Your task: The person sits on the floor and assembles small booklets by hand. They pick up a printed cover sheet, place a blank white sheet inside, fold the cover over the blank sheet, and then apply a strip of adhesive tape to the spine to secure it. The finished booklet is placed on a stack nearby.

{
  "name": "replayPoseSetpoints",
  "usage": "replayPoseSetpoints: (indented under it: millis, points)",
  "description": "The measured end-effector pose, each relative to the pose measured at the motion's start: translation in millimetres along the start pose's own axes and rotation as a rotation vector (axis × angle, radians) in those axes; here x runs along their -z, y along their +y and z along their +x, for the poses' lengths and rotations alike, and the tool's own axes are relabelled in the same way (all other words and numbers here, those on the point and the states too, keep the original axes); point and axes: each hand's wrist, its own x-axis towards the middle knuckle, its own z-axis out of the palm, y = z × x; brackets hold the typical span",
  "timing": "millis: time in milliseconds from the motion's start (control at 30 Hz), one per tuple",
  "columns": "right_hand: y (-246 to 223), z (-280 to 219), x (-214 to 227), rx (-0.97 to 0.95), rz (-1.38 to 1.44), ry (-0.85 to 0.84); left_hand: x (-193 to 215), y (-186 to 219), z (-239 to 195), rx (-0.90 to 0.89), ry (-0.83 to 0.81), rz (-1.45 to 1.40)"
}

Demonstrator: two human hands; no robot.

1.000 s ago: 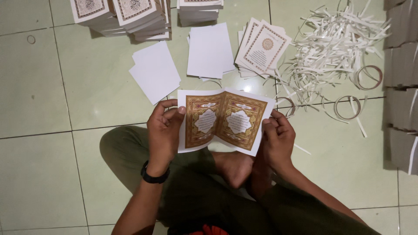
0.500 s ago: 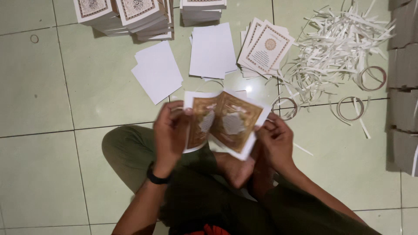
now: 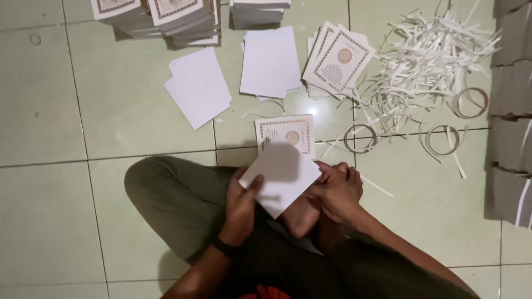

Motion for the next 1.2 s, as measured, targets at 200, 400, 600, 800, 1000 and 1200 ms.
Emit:
replayPoseSetpoints:
  millis: [200,400,600,800,1000,1200]
  points:
    - [-45.5,-9.3,3.0,-0.156,-0.293,-0.057,43.7,-7.9,24.4,-0.229,-0.153,0.567]
    - [21.5,18.7,9.4,-0.102,-0.085,-0.042,52.9,-15.2,63.1,-0.013,-0.334,0.88]
    - [3.4,29.1,0.5,-0.107,-0.166,0.104,32.5,-32.2,89.4,0.026,-0.145,0.689]
    - [-30.2,56.8,-13.6,0.099,-0.001,0.18,21.9,-28.7,139.1,-0.086,-0.08,0.741]
    - [-17.5,93.9,-16.8,0.126,0.088,0.258,4.2,17.0,158.5,-0.106,-0.152,0.743]
    - [-32.3,88.0,-24.2,0.19,-0.021,0.268,7.4,11.0,154.3,-0.041,-0.124,0.622]
